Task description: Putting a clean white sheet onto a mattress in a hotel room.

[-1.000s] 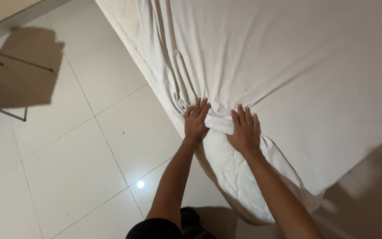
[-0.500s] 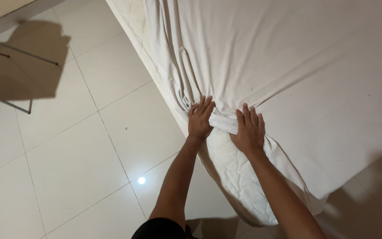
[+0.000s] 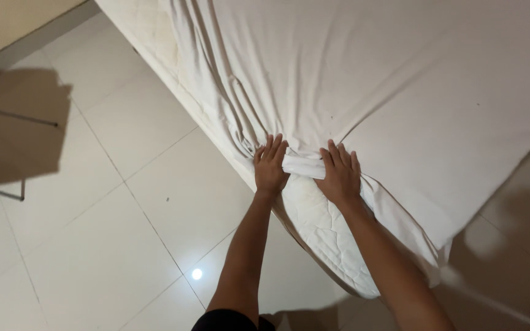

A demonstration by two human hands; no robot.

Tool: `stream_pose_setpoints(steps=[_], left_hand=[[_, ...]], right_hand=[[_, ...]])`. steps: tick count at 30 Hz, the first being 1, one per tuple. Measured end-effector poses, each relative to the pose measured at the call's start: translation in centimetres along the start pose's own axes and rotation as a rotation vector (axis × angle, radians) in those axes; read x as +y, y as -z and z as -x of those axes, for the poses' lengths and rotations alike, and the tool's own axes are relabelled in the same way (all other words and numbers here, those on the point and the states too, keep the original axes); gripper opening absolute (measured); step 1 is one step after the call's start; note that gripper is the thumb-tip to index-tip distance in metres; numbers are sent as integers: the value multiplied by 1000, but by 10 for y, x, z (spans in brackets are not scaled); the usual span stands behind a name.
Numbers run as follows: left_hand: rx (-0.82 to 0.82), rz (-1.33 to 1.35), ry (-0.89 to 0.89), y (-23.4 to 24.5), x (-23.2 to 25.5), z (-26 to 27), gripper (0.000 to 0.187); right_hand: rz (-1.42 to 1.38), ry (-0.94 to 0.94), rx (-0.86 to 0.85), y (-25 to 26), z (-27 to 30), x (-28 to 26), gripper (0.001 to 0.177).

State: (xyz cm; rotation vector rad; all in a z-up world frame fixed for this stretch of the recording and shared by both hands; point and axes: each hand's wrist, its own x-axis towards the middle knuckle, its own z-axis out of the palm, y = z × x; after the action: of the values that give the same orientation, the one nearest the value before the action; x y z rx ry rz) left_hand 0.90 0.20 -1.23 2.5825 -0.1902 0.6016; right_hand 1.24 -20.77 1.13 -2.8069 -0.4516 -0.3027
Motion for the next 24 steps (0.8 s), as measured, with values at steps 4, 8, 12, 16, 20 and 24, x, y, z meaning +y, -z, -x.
stream_pose_setpoints(steps=[4, 8, 12, 16, 20, 24], left_hand=[[23, 1, -28, -7, -7, 5, 69], [-37, 2, 9, 2, -3, 4, 76], [-45, 17, -13, 3, -2, 5, 77], [-68, 1, -9, 14, 5, 1, 78], [-161, -96, -149, 16, 9, -3, 95], [-185, 42, -384, 11, 5, -3, 90]], right_hand=[[22, -38, -123, 18, 1, 6, 86], [87, -52, -359, 50, 7, 19, 91], [88, -128, -260, 35, 24, 25, 93], [56, -168, -167, 23, 28, 25, 92], [79, -212, -137, 14, 31, 28, 94], [66, -177, -18, 5, 34, 28, 91]])
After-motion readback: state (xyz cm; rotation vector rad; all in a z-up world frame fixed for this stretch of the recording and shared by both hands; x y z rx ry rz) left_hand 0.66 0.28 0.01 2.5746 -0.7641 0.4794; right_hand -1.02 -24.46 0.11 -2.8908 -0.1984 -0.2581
